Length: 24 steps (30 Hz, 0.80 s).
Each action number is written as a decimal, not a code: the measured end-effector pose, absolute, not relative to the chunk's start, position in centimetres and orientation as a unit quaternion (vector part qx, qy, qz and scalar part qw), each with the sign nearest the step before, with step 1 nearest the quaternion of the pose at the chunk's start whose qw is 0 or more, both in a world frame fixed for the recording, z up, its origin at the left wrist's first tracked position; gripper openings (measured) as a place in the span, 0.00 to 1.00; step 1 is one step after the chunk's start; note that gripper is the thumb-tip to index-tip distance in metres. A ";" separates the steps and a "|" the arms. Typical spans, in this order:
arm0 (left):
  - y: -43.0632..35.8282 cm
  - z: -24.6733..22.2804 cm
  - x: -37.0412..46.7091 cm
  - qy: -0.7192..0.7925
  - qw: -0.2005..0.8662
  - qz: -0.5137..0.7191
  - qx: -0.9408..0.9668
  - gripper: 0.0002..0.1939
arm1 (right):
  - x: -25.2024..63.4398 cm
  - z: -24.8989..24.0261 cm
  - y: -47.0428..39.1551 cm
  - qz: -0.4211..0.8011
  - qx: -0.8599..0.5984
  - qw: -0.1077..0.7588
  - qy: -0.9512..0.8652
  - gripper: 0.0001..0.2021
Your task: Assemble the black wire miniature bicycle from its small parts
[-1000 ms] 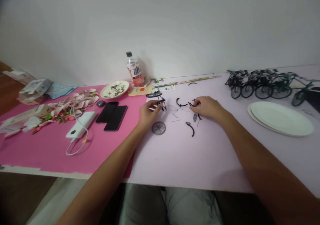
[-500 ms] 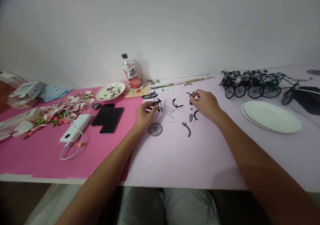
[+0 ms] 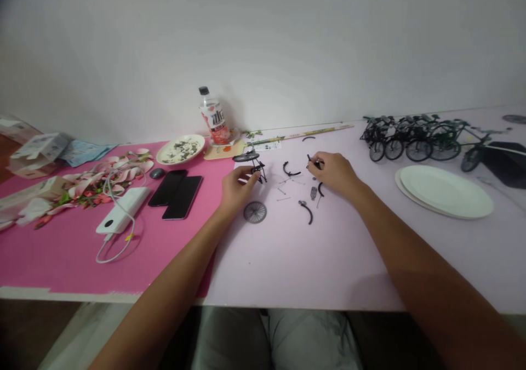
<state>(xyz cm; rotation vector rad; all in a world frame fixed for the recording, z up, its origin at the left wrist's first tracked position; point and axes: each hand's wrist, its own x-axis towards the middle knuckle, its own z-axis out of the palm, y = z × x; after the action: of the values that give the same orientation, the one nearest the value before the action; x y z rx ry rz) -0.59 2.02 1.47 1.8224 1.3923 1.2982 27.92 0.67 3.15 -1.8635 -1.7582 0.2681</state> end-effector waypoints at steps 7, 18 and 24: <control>2.0 1.5 -0.6 0.519 0.245 0.470 0.670 0.12 | 28.1 2.8 0.7 0.116 -0.664 0.250 -0.695 0.12; 2.1 1.3 -0.6 0.510 0.245 0.478 0.672 0.12 | 28.3 4.2 0.6 0.174 -0.645 0.208 -0.714 0.24; 1.9 1.6 -0.6 0.514 0.242 0.472 0.674 0.12 | 27.8 5.3 -0.2 0.310 -0.575 0.001 -0.757 0.24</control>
<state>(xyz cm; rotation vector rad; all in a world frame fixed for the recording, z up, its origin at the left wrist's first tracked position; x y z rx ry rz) -0.57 1.90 1.58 1.8412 1.4062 1.2901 27.77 -0.24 5.33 -1.8070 -2.3772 0.9727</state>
